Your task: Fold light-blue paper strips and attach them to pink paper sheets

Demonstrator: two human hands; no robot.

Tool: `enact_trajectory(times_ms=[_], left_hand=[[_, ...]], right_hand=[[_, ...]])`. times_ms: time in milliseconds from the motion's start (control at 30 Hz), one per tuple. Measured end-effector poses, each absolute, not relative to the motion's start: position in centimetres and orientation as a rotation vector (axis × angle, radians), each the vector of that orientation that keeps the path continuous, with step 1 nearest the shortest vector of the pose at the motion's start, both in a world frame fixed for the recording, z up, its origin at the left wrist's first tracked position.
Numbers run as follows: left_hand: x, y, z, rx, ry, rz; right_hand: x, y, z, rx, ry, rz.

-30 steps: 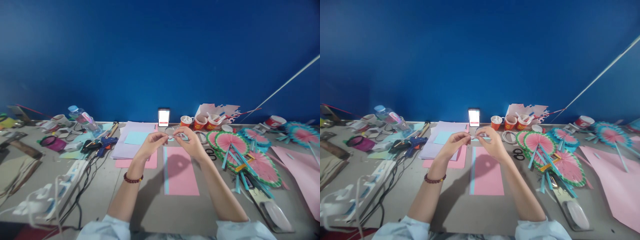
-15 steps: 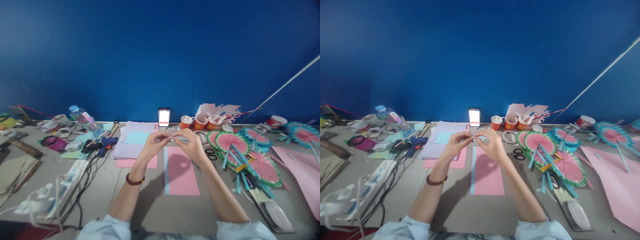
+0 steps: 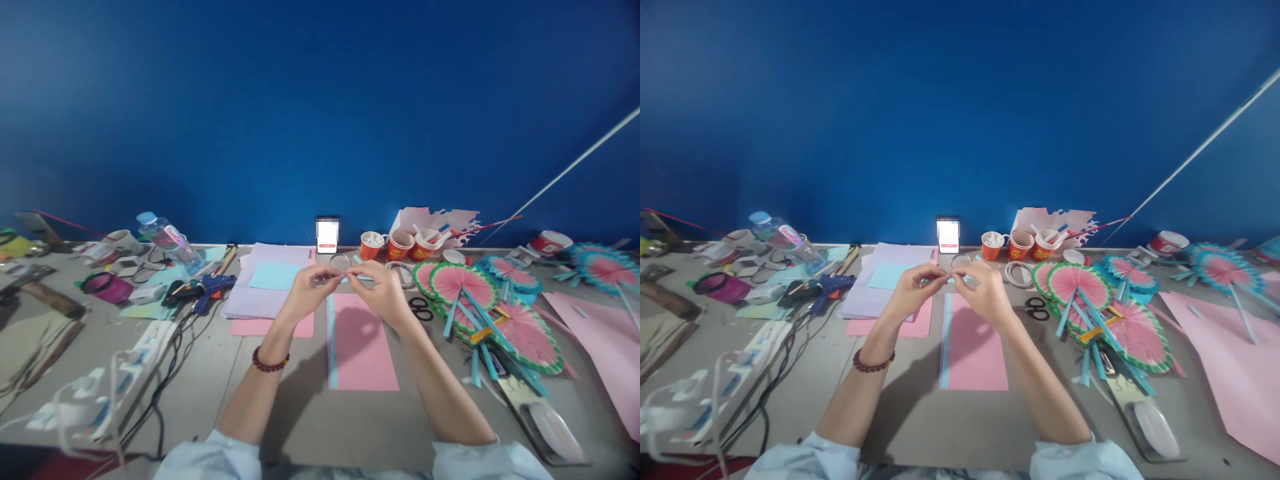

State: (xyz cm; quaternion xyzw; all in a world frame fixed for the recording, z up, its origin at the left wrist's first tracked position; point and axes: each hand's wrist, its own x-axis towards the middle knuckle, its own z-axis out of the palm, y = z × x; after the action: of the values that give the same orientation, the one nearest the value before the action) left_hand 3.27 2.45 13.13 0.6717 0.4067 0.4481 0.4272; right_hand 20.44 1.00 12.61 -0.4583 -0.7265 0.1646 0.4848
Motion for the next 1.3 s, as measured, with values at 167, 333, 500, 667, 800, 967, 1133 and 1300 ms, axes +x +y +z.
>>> enact_trajectory(times_ms=[167,333,500,667,800,967,1133,1300], left_hand=[[3.2,2.5,12.9,1.714,1.021,1.108],[3.0,2.7,12.8,1.739,1.046,1.085],[2.3,2.8,12.9,1.687,1.076,1.085],[1.4,2.9,12.9,1.668,1.071,1.099],[1.1,3.1,12.7,1.638,1.084,1.108],[1.2,3.2,12.9,1.553,1.102,1.156],[1.3,3.1,13.4,1.508,1.114,1.185],[1.5,3.0,13.3,1.506,1.121,1.146]], right_hand=[[20.3,0.9,12.8,-1.131,-1.757,0.418],[20.4,1.3,12.9,-1.159,-1.624,0.541],[21.9,3.4,11.3,-1.187,-1.305,0.794],[24.1,5.9,9.1,-1.166,-0.865,1.002],[25.5,7.3,7.5,-1.184,-0.593,1.1],[26.2,8.2,6.0,-1.202,-0.526,1.123],[25.6,8.1,5.1,-1.233,-0.656,1.129],[24.7,8.1,4.9,-1.314,-0.798,1.054]])
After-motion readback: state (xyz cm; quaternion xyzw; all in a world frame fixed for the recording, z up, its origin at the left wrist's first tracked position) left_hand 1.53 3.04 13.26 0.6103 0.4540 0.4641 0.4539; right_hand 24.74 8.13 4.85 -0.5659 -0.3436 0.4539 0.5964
